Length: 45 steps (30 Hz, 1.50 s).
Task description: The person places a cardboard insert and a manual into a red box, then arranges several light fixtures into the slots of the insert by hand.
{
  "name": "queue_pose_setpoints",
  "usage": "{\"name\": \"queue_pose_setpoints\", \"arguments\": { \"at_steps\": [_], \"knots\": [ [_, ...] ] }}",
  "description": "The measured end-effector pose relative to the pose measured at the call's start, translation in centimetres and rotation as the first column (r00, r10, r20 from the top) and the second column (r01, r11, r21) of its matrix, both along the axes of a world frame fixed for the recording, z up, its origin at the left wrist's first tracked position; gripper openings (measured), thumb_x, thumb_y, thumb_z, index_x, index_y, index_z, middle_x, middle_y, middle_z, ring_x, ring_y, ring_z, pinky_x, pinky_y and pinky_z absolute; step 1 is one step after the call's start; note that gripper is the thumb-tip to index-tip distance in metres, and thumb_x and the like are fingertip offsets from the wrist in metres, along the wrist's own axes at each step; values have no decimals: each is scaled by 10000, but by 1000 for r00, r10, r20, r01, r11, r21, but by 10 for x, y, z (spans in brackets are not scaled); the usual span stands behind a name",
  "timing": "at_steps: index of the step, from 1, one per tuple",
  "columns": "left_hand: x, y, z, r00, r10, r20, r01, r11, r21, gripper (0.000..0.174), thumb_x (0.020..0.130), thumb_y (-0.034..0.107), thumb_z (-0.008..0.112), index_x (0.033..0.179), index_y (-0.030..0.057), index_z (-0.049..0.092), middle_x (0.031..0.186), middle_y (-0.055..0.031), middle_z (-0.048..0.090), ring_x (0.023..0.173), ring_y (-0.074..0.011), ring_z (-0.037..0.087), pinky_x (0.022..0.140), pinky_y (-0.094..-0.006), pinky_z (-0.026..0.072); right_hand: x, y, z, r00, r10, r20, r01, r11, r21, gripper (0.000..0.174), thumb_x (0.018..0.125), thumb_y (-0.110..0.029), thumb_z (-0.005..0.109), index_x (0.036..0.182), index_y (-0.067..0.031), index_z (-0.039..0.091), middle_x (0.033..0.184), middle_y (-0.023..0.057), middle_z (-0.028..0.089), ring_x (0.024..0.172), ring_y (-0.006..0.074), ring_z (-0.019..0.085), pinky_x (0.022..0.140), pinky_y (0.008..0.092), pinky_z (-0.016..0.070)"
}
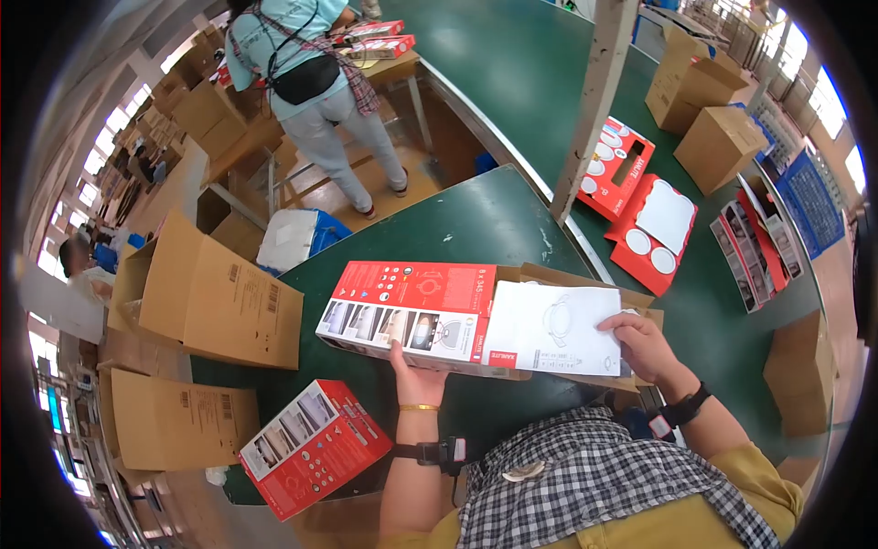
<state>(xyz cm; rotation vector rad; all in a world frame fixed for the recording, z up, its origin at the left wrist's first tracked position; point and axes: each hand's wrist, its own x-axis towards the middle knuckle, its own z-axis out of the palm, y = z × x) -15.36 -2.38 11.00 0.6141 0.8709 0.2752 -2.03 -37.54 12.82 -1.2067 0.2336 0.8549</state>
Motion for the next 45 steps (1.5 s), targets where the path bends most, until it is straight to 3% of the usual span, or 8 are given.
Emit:
{"name": "queue_pose_setpoints", "arguments": {
  "at_steps": [12, 16, 22, 26, 33, 35, 40, 45],
  "knots": [
    [-8, -11, 10, 1000, 26, 8, -26, 1000, -18, 770, 893, 637, 513, 1428, 88, 433, 1414, -96, 521, 1286, -286, 512, 1034, -481, 445, 3, 47, 4, 883, 411, 226, -343, 894, -287, 326, 928, -48, 434, 1122, -55, 696, 945, 76, 652, 736, 135, 612, 703, 275, 514],
    [-6, -31, 21, 994, 6, 112, -4, 1000, -23, 742, 906, 612, 511, 1443, 108, 423, 1432, -89, 506, 1302, -282, 498, 1042, -489, 443, -8, 79, 20, 469, 460, 754, -310, 885, -348, 408, 942, -88, 559, 1349, -110, 552, 916, 158, 642, 744, 203, 640, 735, 311, 535],
    [10, -60, 53, 958, -15, 286, 38, 996, -75, 643, 950, 530, 480, 1436, 111, 441, 1402, -68, 543, 1274, -249, 527, 1056, -469, 445, 0, 18, 15, 798, 50, 600, 75, 980, -182, 725, 898, -168, 690, 1500, -53, 303, 1182, 77, 580, 1033, 174, 579, 842, 320, 511],
    [46, -120, 55, 904, -258, 341, 307, 947, -98, 618, 937, 467, 494, 1440, 113, 439, 1388, -54, 554, 1270, -249, 526, 1077, -470, 422, -23, -42, -8, 979, -174, -110, 195, 953, 233, 605, 919, -198, 665, 1434, -37, 390, 1194, 95, 597, 1085, 181, 589, 923, 354, 517],
    [67, -204, 7, 466, -794, 391, 870, 490, -42, 488, 1011, 275, 530, 1445, 85, 415, 1363, -85, 529, 1247, -199, 524, 1057, -402, 433, -118, -216, -67, 633, -752, -185, 772, 631, 75, 478, 947, -216, 619, 1328, 41, 485, 1278, 140, 617, 1132, 287, 626, 1016, 448, 495],
    [65, -200, 8, 23, -1000, 19, 992, 26, 121, 346, 1003, 219, 560, 1315, 72, 568, 1166, -67, 638, 1066, -137, 609, 919, -310, 509, -144, -250, -84, 497, -838, -223, 865, 499, 52, 480, 969, -249, 603, 1351, 13, 476, 1297, 127, 608, 1171, 286, 601, 1048, 456, 463],
    [32, -129, -4, 325, -778, -538, 924, 139, 357, 152, 953, 157, 625, 1025, 59, 716, 932, -33, 684, 819, -104, 631, 702, -256, 508, -190, -291, -179, 300, -941, -153, 949, 311, -52, 453, 982, -287, 603, 1357, -61, 484, 1294, 82, 603, 1197, 262, 575, 1023, 438, 472],
    [20, -85, -13, 632, -348, -693, 525, -466, 712, 168, 813, 118, 728, 981, 105, 725, 1020, -57, 636, 999, -265, 578, 853, -384, 458, -211, -299, -198, 332, -929, -164, 839, 370, -399, 362, 976, -296, 615, 1239, -61, 530, 1123, 89, 625, 999, 219, 618, 828, 365, 509]
  ]
}}
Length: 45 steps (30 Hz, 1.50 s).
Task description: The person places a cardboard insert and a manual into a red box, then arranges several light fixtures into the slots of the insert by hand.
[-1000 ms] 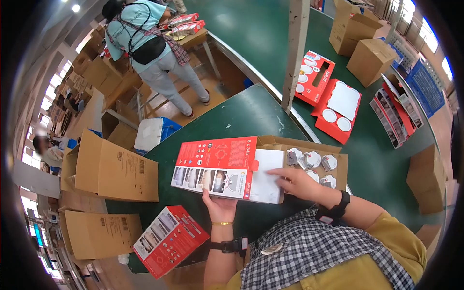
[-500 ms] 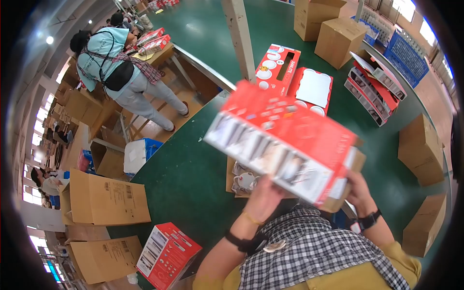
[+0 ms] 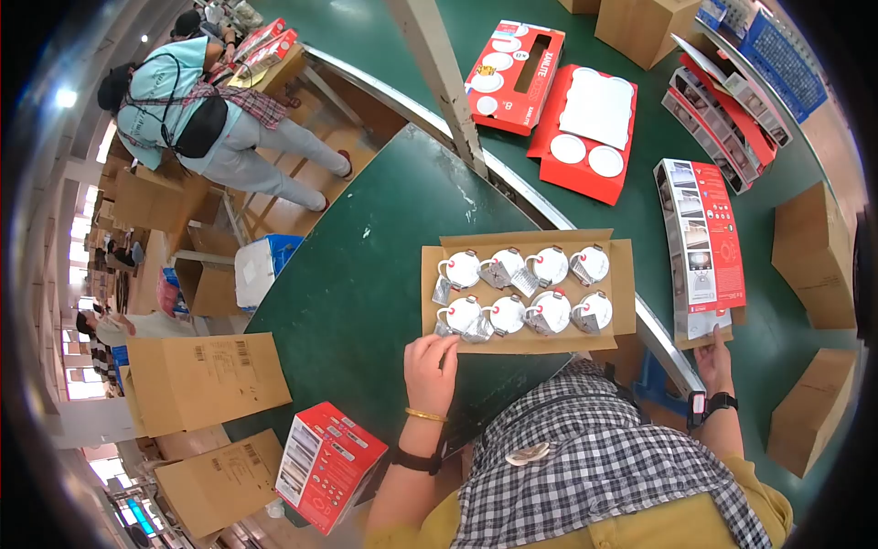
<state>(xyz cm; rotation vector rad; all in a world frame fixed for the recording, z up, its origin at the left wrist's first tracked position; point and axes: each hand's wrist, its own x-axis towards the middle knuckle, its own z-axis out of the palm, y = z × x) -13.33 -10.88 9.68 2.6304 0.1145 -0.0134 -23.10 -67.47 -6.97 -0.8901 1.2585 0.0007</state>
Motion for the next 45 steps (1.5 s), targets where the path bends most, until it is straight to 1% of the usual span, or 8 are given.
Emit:
{"name": "queue_pose_setpoints", "arguments": {
  "at_steps": [3, 5, 11, 16, 27, 29, 31, 45],
  "knots": [
    [6, 2, -23, 992, -110, 63, 103, 988, 112, 214, 803, 104, 725, 1017, 97, 714, 1028, -61, 632, 1017, -258, 569, 904, -407, 421, 3, 7, 7, 929, 162, -333, -212, 970, -121, 230, 979, -293, 596, 1059, -77, 581, 876, 52, 594, 716, 140, 590, 584, 275, 454],
    [8, 0, -30, 991, -121, 57, 113, 987, 117, 230, 802, 109, 725, 1031, 101, 708, 1032, -53, 631, 1032, -254, 567, 937, -427, 397, -10, -13, -6, 804, 349, -482, -573, 671, -470, 162, 985, -244, 552, 988, -86, 588, 838, 38, 569, 673, 113, 554, 539, 269, 437],
    [-4, 0, -44, 985, -154, 75, 152, 988, 27, 236, 798, 109, 728, 1033, 113, 707, 1033, -23, 643, 1061, -229, 575, 1029, -453, 343, 141, 208, 110, 319, 930, -183, -600, 48, -799, 148, 902, -17, 609, 1046, -29, 641, 913, 85, 629, 828, 196, 612, 746, 297, 487],
    [-7, -1, -45, 972, -206, 109, 211, 977, -30, 222, 803, 106, 725, 1021, 137, 700, 964, 14, 656, 1054, -188, 584, 1061, -475, 314, 193, 339, 130, -190, 981, -24, -489, -116, -864, 119, 864, -90, 669, 981, -67, 675, 892, 108, 639, 844, 301, 630, 739, 392, 523],
    [-7, 2, -40, 978, -183, 98, 195, 972, -129, 192, 780, 83, 727, 966, 134, 722, 955, 11, 660, 1029, -202, 602, 1068, -480, 310, 195, 388, 109, -243, 955, -171, -308, -243, -920, 120, 792, -103, 726, 901, -74, 688, 863, 88, 618, 872, 294, 607, 769, 402, 504],
    [-5, 4, -31, 978, -177, 107, 191, 972, -140, 202, 773, 79, 726, 968, 134, 722, 969, 10, 656, 1031, -208, 599, 1069, -479, 309, 205, 362, 113, 32, 987, -158, -322, -139, -936, 129, 777, -92, 742, 896, -69, 696, 874, 90, 623, 857, 294, 603, 756, 400, 501],
    [0, 4, -25, 978, -172, 122, 189, 971, -148, 212, 767, 75, 725, 970, 135, 722, 982, 9, 652, 1034, -213, 595, 1069, -479, 309, 200, 337, 115, 64, 973, -222, -399, -179, -899, 118, 780, -81, 742, 889, -63, 700, 885, 93, 628, 859, 296, 603, 761, 404, 501],
    [22, -42, -36, 881, -471, 41, 472, 882, -10, 254, 789, 146, 718, 1038, 97, 703, 1078, -8, 655, 1060, -185, 585, 1043, -450, 310, 173, 331, 117, -102, 977, -185, -343, -209, -916, 146, 776, -108, 738, 913, -88, 691, 975, 49, 629, 968, 253, 580, 856, 402, 440]
  ]
}}
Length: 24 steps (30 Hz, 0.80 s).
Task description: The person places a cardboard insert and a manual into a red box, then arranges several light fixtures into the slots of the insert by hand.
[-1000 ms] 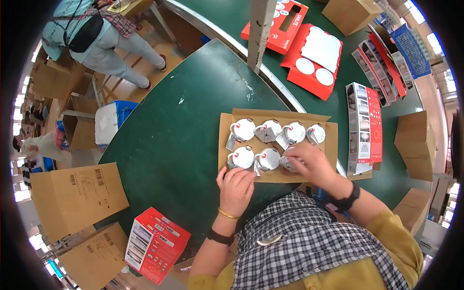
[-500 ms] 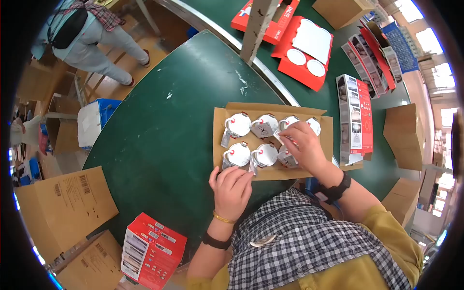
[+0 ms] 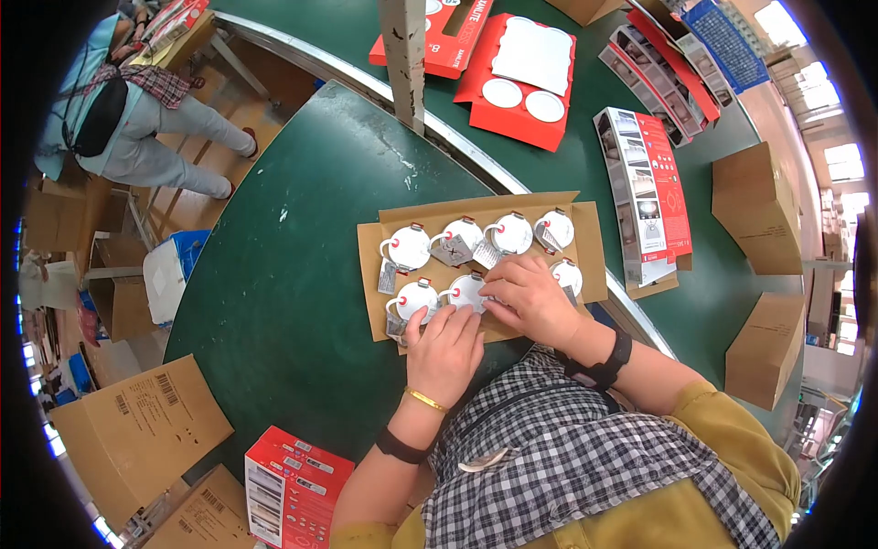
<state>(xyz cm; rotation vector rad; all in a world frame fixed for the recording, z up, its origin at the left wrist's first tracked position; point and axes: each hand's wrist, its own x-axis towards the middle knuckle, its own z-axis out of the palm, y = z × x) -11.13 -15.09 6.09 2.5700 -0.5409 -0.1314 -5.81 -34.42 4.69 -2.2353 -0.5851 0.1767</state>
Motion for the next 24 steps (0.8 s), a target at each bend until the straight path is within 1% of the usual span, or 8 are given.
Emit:
{"name": "queue_pose_setpoints", "arguments": {
  "at_steps": [2, 5, 8, 12, 17, 21, 23, 24],
  "knots": [
    [-2, 1, 0, 1000, -5, -6, 5, 1000, 19, 261, 791, 146, 718, 1046, 95, 700, 1079, -10, 655, 1066, -183, 585, 1041, -448, 312, -1, -6, 0, 1000, -21, 12, 21, 1000, -14, 144, 782, -102, 734, 918, -88, 689, 968, 52, 635, 970, 260, 578, 848, 392, 438],
    [0, -3, 3, 998, -33, -47, 34, 999, 18, 251, 791, 132, 716, 1039, 98, 701, 1092, -9, 650, 1070, -185, 586, 1035, -444, 318, -4, -42, -2, 927, -375, 8, 375, 927, -11, 142, 788, -69, 717, 923, -100, 685, 946, 53, 636, 945, 271, 568, 812, 387, 426],
    [6, -20, 4, 998, -1, -60, -2, 999, -53, 283, 792, 106, 705, 1075, 100, 692, 1136, -16, 640, 1100, -202, 575, 1036, -454, 323, -17, -78, -8, 931, -365, -5, 361, 924, -127, 140, 786, -65, 718, 917, -101, 684, 924, 50, 626, 916, 275, 561, 800, 389, 426],
    [23, -44, 3, 998, -60, -10, 59, 994, -93, 368, 792, 88, 695, 1158, 115, 662, 1200, -29, 621, 1177, -235, 535, 1057, -475, 319, -33, -79, -15, 932, -362, -2, 360, 927, -100, 156, 775, -85, 729, 923, -102, 684, 935, 49, 607, 915, 273, 554, 798, 394, 423],
    [28, -59, -7, 968, -234, -87, 229, 971, -62, 295, 769, 137, 735, 1060, 127, 688, 1139, 3, 641, 1177, -216, 542, 1071, -480, 308, -37, -91, -23, 937, -350, 6, 350, 933, -81, 134, 762, -104, 746, 886, -102, 696, 945, 40, 603, 952, 266, 560, 831, 393, 426],
    [25, -64, -10, 961, -263, -88, 259, 965, -48, 261, 764, 151, 746, 1019, 131, 694, 1108, 8, 648, 1154, -204, 559, 1074, -487, 299, -35, -96, -19, 942, -333, 49, 335, 942, -30, 139, 765, -89, 741, 895, -103, 697, 941, 44, 608, 950, 267, 563, 831, 395, 419],
    [24, -73, -9, 966, -249, -63, 246, 968, -57, 272, 766, 149, 745, 1032, 126, 693, 1106, 1, 650, 1136, -198, 572, 1076, -490, 295, -38, -113, -22, 825, -564, 36, 565, 824, -46, 130, 776, -84, 730, 901, -102, 696, 915, 45, 615, 938, 267, 564, 828, 394, 412],
    [23, -74, -11, 964, -259, -60, 256, 965, -66, 272, 766, 149, 745, 1032, 126, 693, 1106, 1, 650, 1136, -198, 572, 1076, -490, 295, -42, -120, -23, 819, -572, 42, 574, 817, -53, 130, 776, -84, 730, 901, -102, 696, 915, 45, 615, 938, 267, 564, 828, 394, 412]
  ]
}}
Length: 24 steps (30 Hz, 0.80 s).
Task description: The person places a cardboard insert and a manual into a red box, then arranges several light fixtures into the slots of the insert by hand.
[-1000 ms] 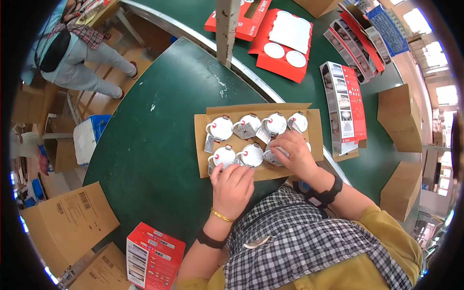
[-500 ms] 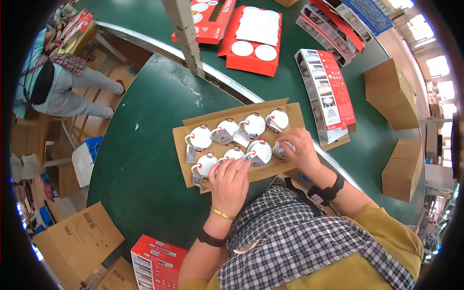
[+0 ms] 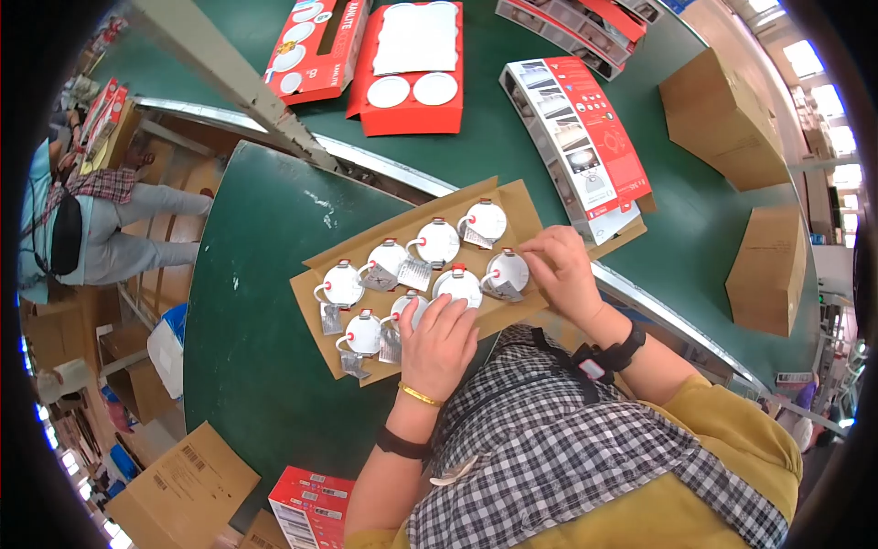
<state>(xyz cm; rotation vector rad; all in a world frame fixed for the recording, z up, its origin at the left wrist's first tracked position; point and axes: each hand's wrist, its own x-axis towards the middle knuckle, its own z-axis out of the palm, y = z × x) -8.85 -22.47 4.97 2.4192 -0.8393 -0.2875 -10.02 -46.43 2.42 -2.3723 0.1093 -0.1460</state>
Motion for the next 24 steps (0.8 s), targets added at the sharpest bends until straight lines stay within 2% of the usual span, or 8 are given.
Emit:
{"name": "queue_pose_setpoints", "arguments": {
  "at_steps": [3, 8, 11, 18, 24],
  "knots": [
    [-2, -7, -2, 1000, -18, -20, 18, 1000, 2, 276, 771, 147, 742, 1041, 121, 693, 1110, -2, 650, 1141, -194, 570, 1077, -491, 294, -13, -21, -3, 990, -17, -140, 16, 1000, -6, 107, 799, -98, 712, 903, -100, 689, 870, 47, 625, 914, 266, 562, 808, 394, 411],
    [-4, -14, 0, 998, -21, -65, 22, 1000, 12, 296, 784, 119, 724, 1077, 104, 685, 1129, -25, 648, 1154, -212, 566, 1070, -477, 312, -31, -23, -19, 989, -49, -137, 59, 996, 68, 101, 794, -100, 715, 892, -104, 695, 872, 41, 627, 904, 262, 565, 811, 391, 413],
    [-1, -30, 0, 1000, -13, -21, 13, 1000, 10, 331, 791, 101, 713, 1120, 92, 672, 1147, -40, 644, 1156, -229, 566, 1064, -475, 325, -34, -27, -23, 991, -5, -133, 5, 1000, 2, 98, 772, -95, 730, 865, -103, 699, 869, 32, 619, 910, 243, 569, 822, 382, 418],
    [0, -45, -9, 996, -87, -30, 88, 996, 23, 372, 795, 101, 712, 1163, 91, 658, 1201, -44, 626, 1167, -233, 560, 1064, -476, 327, -38, -30, -21, 994, 61, -90, -61, 998, 10, 133, 738, -121, 766, 853, -105, 701, 875, 11, 601, 932, 221, 570, 859, 379, 423],
    [0, -67, -7, 988, -151, -17, 151, 988, 31, 431, 754, 169, 753, 1171, 114, 659, 1268, -32, 611, 1232, -233, 531, 1081, -483, 299, -37, -34, -21, 990, 101, -94, -105, 994, -39, 142, 743, -150, 762, 865, -112, 701, 886, 1, 607, 930, 207, 569, 871, 375, 421]
  ]
}}
